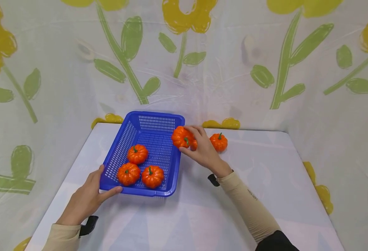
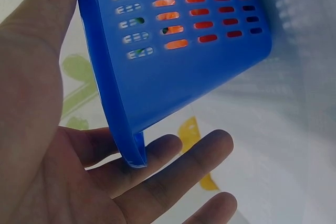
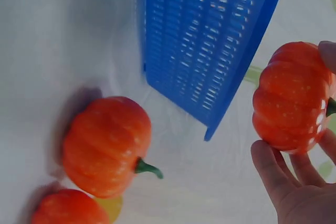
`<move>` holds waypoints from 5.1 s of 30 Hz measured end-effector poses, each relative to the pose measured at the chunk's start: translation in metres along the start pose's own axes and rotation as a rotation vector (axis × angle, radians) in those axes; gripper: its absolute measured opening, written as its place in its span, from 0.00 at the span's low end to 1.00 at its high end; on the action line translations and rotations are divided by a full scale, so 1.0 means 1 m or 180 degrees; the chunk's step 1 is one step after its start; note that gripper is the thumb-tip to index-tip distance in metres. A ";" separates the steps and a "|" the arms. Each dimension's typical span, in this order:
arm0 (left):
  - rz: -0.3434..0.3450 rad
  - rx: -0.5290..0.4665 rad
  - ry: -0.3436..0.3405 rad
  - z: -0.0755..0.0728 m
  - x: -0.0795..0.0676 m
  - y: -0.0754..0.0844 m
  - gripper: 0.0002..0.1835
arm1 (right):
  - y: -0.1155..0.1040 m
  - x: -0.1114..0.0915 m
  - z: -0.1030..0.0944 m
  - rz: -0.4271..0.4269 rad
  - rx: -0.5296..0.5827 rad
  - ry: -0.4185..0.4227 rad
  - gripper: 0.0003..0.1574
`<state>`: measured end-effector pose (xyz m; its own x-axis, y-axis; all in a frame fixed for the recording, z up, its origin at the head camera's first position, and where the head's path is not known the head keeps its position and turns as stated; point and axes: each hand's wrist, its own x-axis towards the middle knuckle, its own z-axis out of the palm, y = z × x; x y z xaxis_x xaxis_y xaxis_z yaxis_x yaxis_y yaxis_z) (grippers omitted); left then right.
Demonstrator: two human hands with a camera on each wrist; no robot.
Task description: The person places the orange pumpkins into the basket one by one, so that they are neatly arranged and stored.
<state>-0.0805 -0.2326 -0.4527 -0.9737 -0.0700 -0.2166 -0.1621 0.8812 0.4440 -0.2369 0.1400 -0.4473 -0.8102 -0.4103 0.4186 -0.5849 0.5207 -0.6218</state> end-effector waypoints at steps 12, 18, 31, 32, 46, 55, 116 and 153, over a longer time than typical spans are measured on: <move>0.0070 0.0034 0.0009 0.000 0.000 0.000 0.69 | -0.004 0.027 0.009 -0.0008 -0.0146 -0.0417 0.48; 0.0016 0.0035 -0.0018 0.000 0.001 0.000 0.69 | -0.009 0.041 0.022 0.0010 -0.0071 -0.0595 0.47; -0.0003 0.0037 -0.0022 0.000 0.000 0.001 0.70 | -0.014 0.058 0.060 0.0092 -0.0211 -0.1272 0.45; 0.0005 0.0036 -0.0020 0.000 0.001 0.001 0.70 | -0.014 0.059 0.063 0.0089 -0.0252 -0.1317 0.45; 0.0012 -0.0003 -0.0030 -0.001 0.001 0.000 0.69 | -0.019 0.069 0.079 0.0076 -0.0804 -0.1854 0.45; 0.0051 0.0010 0.0016 -0.001 0.001 -0.001 0.69 | -0.016 0.063 0.087 -0.0176 -0.1311 -0.1782 0.45; 0.0124 -0.0008 0.0074 0.001 0.002 -0.003 0.68 | 0.007 0.031 0.073 -0.0717 0.0001 0.0247 0.26; 0.0166 -0.0068 0.0081 0.001 0.004 -0.006 0.68 | 0.115 -0.045 -0.019 0.1804 -0.0228 0.0084 0.56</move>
<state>-0.0830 -0.2375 -0.4574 -0.9847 -0.0365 -0.1707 -0.1143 0.8738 0.4726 -0.2690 0.2329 -0.5248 -0.9982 -0.0339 0.0497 -0.0592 0.7039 -0.7078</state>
